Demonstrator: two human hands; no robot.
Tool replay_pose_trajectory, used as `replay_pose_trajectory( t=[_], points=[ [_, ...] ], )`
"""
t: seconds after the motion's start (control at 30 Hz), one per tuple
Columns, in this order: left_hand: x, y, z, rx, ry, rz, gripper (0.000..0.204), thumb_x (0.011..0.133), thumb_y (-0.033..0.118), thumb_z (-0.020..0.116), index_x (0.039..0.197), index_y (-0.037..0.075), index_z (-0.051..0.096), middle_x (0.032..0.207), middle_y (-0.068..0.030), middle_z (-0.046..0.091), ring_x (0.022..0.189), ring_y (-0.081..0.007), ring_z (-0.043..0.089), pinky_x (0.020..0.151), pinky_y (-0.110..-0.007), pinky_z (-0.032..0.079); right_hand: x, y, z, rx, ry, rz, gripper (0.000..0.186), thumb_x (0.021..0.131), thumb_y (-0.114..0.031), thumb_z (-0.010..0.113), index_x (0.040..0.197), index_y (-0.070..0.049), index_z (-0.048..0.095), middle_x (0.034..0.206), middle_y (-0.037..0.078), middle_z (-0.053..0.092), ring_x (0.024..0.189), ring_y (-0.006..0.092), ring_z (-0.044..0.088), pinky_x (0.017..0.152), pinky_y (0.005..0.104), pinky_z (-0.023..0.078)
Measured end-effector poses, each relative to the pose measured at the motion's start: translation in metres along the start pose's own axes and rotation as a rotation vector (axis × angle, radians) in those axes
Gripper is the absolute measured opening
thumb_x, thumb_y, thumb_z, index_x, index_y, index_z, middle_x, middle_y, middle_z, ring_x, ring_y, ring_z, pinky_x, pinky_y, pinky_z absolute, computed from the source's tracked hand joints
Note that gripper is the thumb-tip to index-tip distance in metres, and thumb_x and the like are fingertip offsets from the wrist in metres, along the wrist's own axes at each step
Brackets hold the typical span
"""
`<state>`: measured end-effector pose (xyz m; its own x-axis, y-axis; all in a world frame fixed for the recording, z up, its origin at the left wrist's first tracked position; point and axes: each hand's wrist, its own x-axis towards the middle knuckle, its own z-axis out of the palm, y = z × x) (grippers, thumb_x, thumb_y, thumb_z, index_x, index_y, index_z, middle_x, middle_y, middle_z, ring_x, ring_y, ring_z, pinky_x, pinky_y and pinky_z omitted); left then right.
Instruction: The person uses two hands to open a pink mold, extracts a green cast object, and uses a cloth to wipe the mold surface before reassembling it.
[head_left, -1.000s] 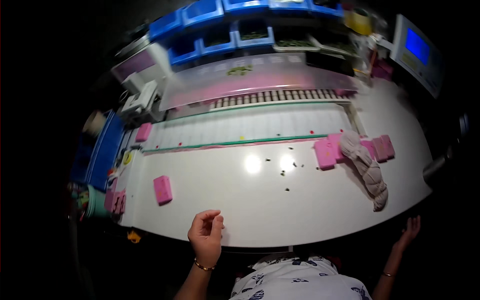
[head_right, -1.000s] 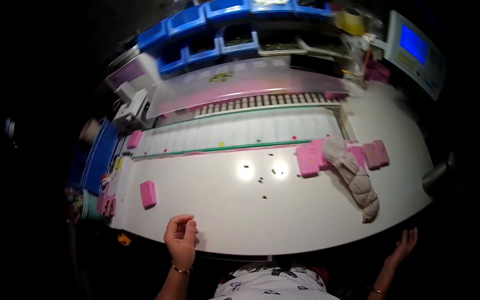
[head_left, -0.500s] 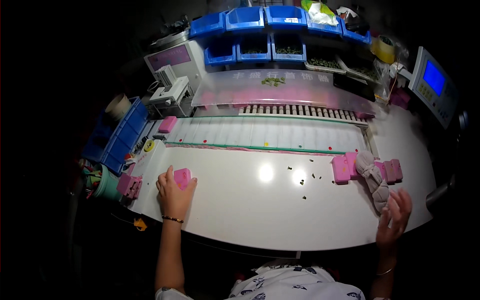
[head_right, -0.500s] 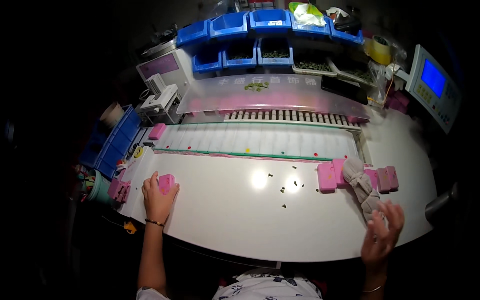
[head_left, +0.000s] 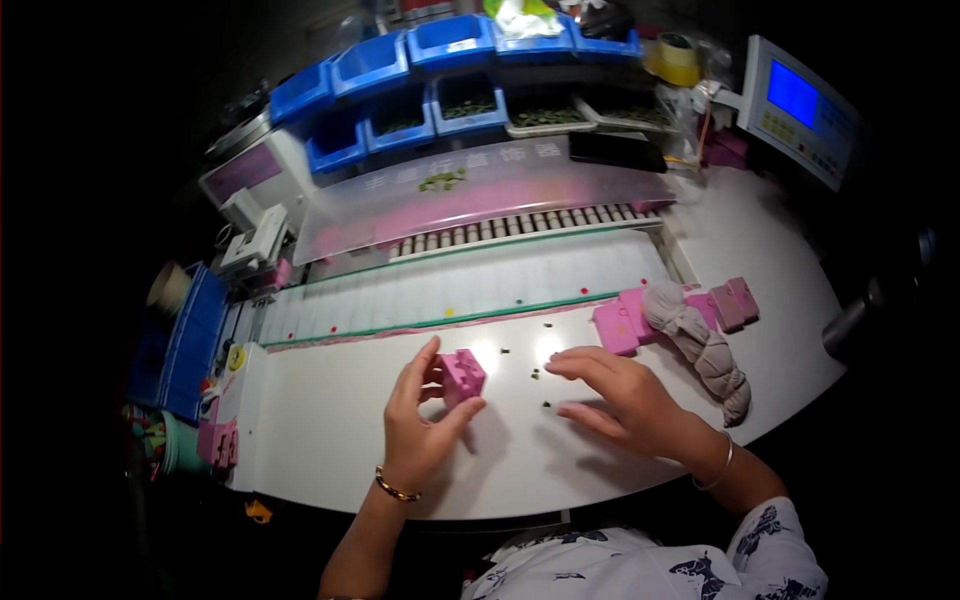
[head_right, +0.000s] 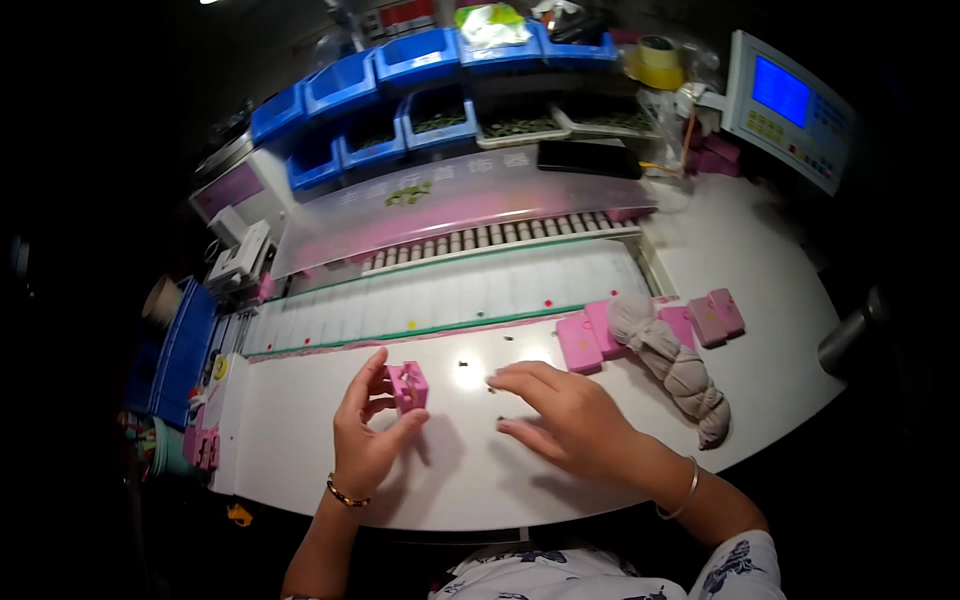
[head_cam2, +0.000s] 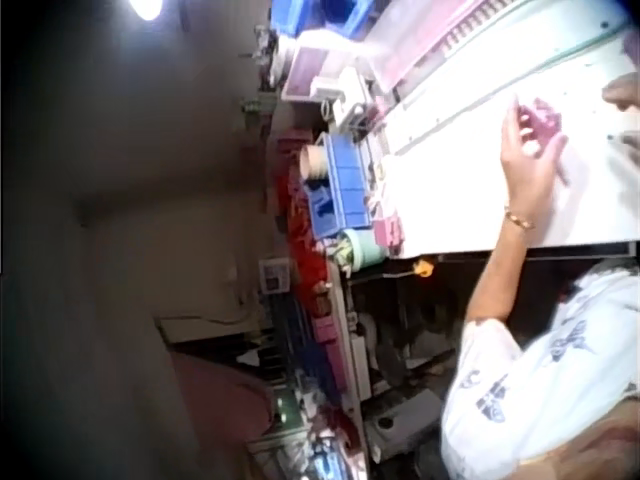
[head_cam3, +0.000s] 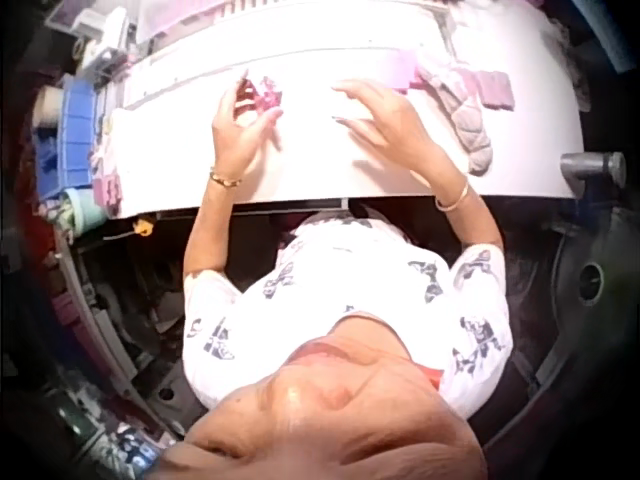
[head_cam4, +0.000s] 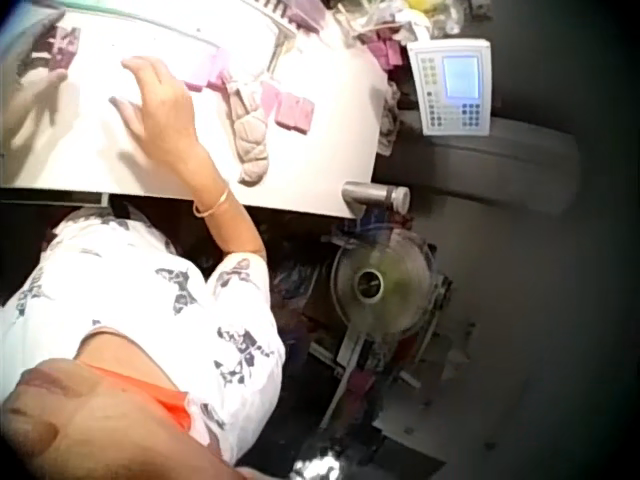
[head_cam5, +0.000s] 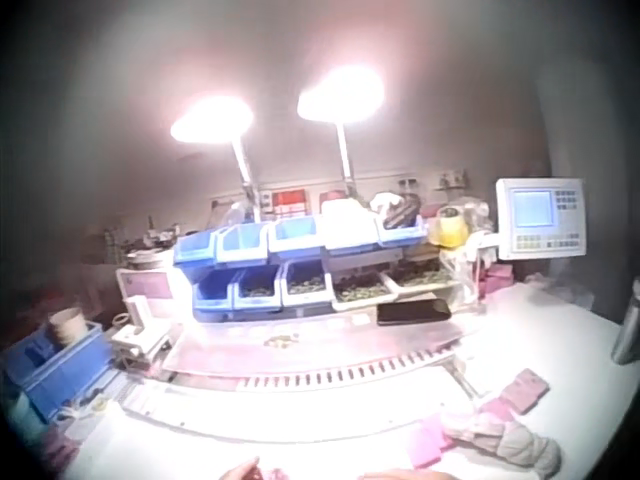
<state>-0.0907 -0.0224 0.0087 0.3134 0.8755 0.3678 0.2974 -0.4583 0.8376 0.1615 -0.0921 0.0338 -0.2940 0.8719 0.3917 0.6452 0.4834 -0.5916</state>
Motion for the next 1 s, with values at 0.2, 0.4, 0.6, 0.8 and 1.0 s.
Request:
replay_pose_trajectory(
  t=[0.2,0.4,0.6,0.8,1.0],
  points=[
    [0.027,0.021,0.058,-0.116,-0.130,0.305,0.076,0.069,-0.002,0.076,0.138,-0.001,0.044,0.117,-0.0149,0.058,0.103,-0.0241,0.062,0.088,-0.034,0.053,0.025,0.023,0.012,0.748,-0.008,0.197,0.062,0.089,-0.022,0.069,0.141,-0.004,0.039,0.127,0.011,0.054,0.110,0.0182,0.057,0.091,0.0352,0.049],
    [0.041,0.026,0.065,-0.237,-0.248,0.231,0.073,0.070,-0.004,0.075,0.137,0.001,0.045,0.121,-0.0133,0.055,0.112,-0.0236,0.058,0.090,-0.036,0.054,0.019,0.038,0.015,0.871,0.083,0.247,0.053,0.088,-0.017,0.070,0.133,-0.003,0.046,0.119,0.008,0.057,0.107,0.0149,0.059,0.091,0.0318,0.049],
    [0.083,-0.042,0.022,0.225,-0.226,0.251,0.052,0.085,0.014,0.068,0.132,0.001,0.049,0.123,-0.0162,0.058,0.117,-0.0286,0.053,0.101,-0.038,0.040,0.011,0.043,0.011,1.139,0.066,0.459,0.047,0.092,-0.019,0.067,0.131,-0.003,0.047,0.118,0.008,0.057,0.105,0.0139,0.058,0.089,0.0302,0.050],
    [0.167,-0.165,-0.092,1.042,0.123,-0.047,0.041,0.088,0.018,0.060,0.122,-0.004,0.054,0.123,-0.0261,0.055,0.117,-0.0421,0.048,0.104,-0.046,0.037,0.014,0.028,0.009,1.219,-0.011,0.486,0.049,0.093,-0.019,0.066,0.134,-0.003,0.046,0.120,0.008,0.057,0.110,0.0137,0.055,0.093,0.0307,0.048],
    [0.216,-0.241,-0.139,1.072,0.238,-0.145,0.035,0.091,0.026,0.056,0.119,0.005,0.061,0.117,-0.0230,0.061,0.107,-0.0403,0.057,0.095,-0.044,0.045,0.014,0.037,0.013,1.242,-0.044,0.563,0.049,0.093,-0.019,0.066,0.135,-0.002,0.045,0.119,0.007,0.057,0.108,0.0131,0.055,0.092,0.0297,0.048]
  ],
)
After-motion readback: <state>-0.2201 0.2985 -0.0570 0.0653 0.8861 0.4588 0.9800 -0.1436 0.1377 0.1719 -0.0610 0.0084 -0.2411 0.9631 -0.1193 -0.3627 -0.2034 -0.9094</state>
